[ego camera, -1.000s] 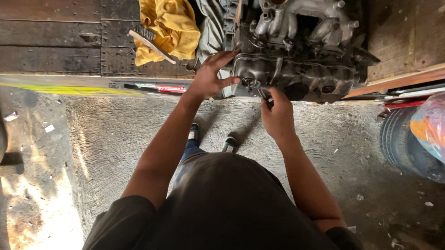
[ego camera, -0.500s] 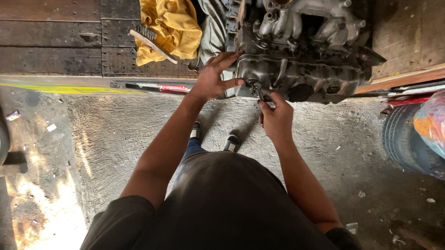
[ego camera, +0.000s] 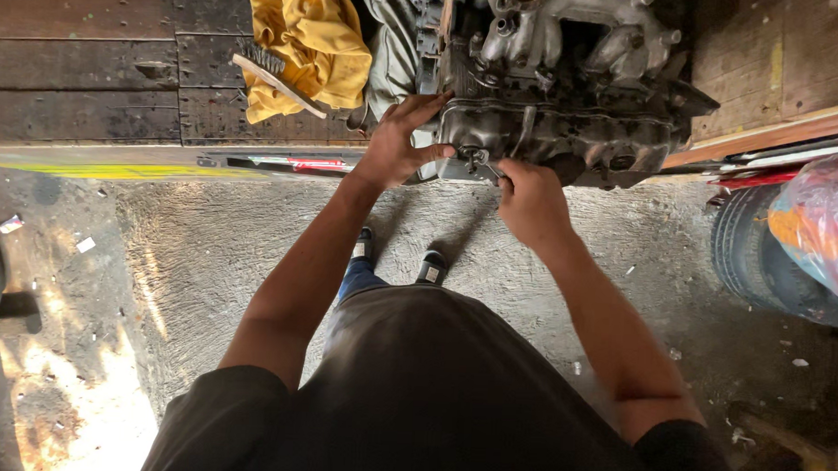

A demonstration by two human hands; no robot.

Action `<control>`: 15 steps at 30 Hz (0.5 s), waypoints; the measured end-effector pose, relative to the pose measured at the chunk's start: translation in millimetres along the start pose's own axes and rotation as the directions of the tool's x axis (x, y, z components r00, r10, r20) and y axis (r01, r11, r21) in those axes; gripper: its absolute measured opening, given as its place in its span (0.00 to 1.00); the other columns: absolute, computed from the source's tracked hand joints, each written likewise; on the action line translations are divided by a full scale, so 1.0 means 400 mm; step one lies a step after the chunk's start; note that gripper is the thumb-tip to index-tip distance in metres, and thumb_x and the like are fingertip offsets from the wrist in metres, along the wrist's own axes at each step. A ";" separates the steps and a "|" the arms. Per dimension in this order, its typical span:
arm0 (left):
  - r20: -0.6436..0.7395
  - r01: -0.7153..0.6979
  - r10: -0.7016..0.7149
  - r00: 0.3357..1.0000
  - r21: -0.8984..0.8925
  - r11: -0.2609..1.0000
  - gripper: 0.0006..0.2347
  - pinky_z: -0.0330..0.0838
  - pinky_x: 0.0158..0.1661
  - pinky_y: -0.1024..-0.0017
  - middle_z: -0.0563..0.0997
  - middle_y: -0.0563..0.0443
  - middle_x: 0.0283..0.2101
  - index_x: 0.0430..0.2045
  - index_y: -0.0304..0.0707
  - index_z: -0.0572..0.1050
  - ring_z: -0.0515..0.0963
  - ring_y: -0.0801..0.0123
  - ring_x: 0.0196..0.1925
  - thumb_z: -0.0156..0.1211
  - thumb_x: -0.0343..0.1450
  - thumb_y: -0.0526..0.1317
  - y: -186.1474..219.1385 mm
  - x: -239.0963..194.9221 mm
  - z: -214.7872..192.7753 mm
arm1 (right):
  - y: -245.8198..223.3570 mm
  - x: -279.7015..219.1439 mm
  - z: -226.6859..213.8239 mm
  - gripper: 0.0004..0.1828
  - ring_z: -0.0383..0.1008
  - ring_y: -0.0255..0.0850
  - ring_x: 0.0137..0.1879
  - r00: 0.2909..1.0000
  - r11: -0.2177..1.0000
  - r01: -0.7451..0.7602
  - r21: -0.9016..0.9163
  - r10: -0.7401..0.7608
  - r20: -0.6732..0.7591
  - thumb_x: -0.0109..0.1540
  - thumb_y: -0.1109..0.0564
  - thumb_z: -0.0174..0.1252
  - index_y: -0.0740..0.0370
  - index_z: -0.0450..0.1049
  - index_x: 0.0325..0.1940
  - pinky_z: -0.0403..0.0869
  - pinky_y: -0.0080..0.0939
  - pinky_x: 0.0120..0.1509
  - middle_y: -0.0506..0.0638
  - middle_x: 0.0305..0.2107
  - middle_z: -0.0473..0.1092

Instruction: The person uses a wrench to tighten bolts on a disassembled engine block resting on a wooden platform. The person repeatedly positions the wrench, turns it to tighten fasteners, and repositions hands to access different bolt locations on the engine.

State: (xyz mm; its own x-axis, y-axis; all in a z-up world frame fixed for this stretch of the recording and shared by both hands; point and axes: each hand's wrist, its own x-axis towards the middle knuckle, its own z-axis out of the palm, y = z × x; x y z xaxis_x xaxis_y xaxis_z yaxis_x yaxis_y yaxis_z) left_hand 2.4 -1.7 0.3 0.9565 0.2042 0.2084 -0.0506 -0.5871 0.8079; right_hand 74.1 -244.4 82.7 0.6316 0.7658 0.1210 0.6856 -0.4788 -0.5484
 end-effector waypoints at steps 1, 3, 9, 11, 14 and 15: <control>0.003 0.004 -0.004 1.000 0.004 1.000 0.38 0.59 0.71 0.46 0.71 0.45 0.69 0.70 0.53 0.65 0.75 0.49 0.66 0.66 0.64 0.64 -0.005 -0.001 0.002 | 0.008 0.007 -0.006 0.10 0.80 0.52 0.35 0.999 0.999 0.038 -0.023 -0.037 0.024 0.61 0.69 0.59 0.66 0.78 0.46 0.74 0.48 0.38 0.60 0.33 0.78; 0.001 -0.004 0.003 1.000 0.049 0.999 0.38 0.57 0.70 0.43 0.70 0.44 0.70 0.70 0.53 0.65 0.73 0.47 0.68 0.66 0.64 0.64 -0.013 0.001 0.008 | 0.021 0.017 -0.024 0.09 0.80 0.50 0.33 0.997 1.000 0.008 0.004 -0.008 0.075 0.62 0.69 0.59 0.66 0.78 0.45 0.73 0.47 0.36 0.60 0.32 0.78; 0.023 -0.019 0.019 1.000 -0.002 1.000 0.30 0.55 0.72 0.43 0.70 0.46 0.71 0.70 0.52 0.65 0.76 0.52 0.66 0.59 0.73 0.59 -0.022 0.001 0.001 | 0.017 0.044 -0.058 0.10 0.76 0.50 0.27 0.955 0.981 -0.195 0.016 0.186 0.232 0.64 0.65 0.59 0.61 0.79 0.49 0.69 0.49 0.32 0.58 0.28 0.77; 0.034 0.004 -0.002 0.999 -0.080 0.997 0.26 0.60 0.73 0.48 0.71 0.46 0.71 0.70 0.54 0.66 0.77 0.54 0.66 0.56 0.76 0.56 -0.024 -0.005 -0.006 | 0.014 0.042 -0.063 0.10 0.76 0.49 0.28 0.970 0.992 -0.126 0.000 0.123 0.212 0.64 0.64 0.60 0.62 0.79 0.49 0.70 0.48 0.33 0.58 0.30 0.77; 0.013 -0.022 0.024 1.000 -0.125 0.992 0.24 0.64 0.71 0.52 0.72 0.45 0.69 0.70 0.53 0.66 0.74 0.52 0.69 0.57 0.77 0.52 -0.023 -0.007 -0.016 | 0.006 0.039 -0.061 0.10 0.78 0.48 0.31 0.993 1.000 0.009 -0.023 -0.006 0.122 0.63 0.64 0.61 0.63 0.79 0.49 0.73 0.48 0.34 0.57 0.33 0.78; -0.006 -0.052 0.052 0.999 -0.076 0.996 0.25 0.61 0.71 0.51 0.72 0.43 0.69 0.70 0.52 0.66 0.73 0.51 0.69 0.58 0.76 0.50 -0.019 -0.007 -0.014 | 0.000 0.032 -0.058 0.10 0.78 0.48 0.32 0.995 0.998 0.045 -0.051 -0.041 0.091 0.63 0.64 0.61 0.63 0.79 0.49 0.73 0.48 0.35 0.56 0.34 0.78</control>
State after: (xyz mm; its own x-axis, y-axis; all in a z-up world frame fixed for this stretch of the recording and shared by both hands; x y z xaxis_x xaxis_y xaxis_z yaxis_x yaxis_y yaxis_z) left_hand -1.5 6.4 -3.4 0.9510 0.1778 0.2531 -0.1221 -0.5361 0.8353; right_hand 90.7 -244.4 103.3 0.5677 0.8205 0.0672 0.7312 -0.4650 -0.4991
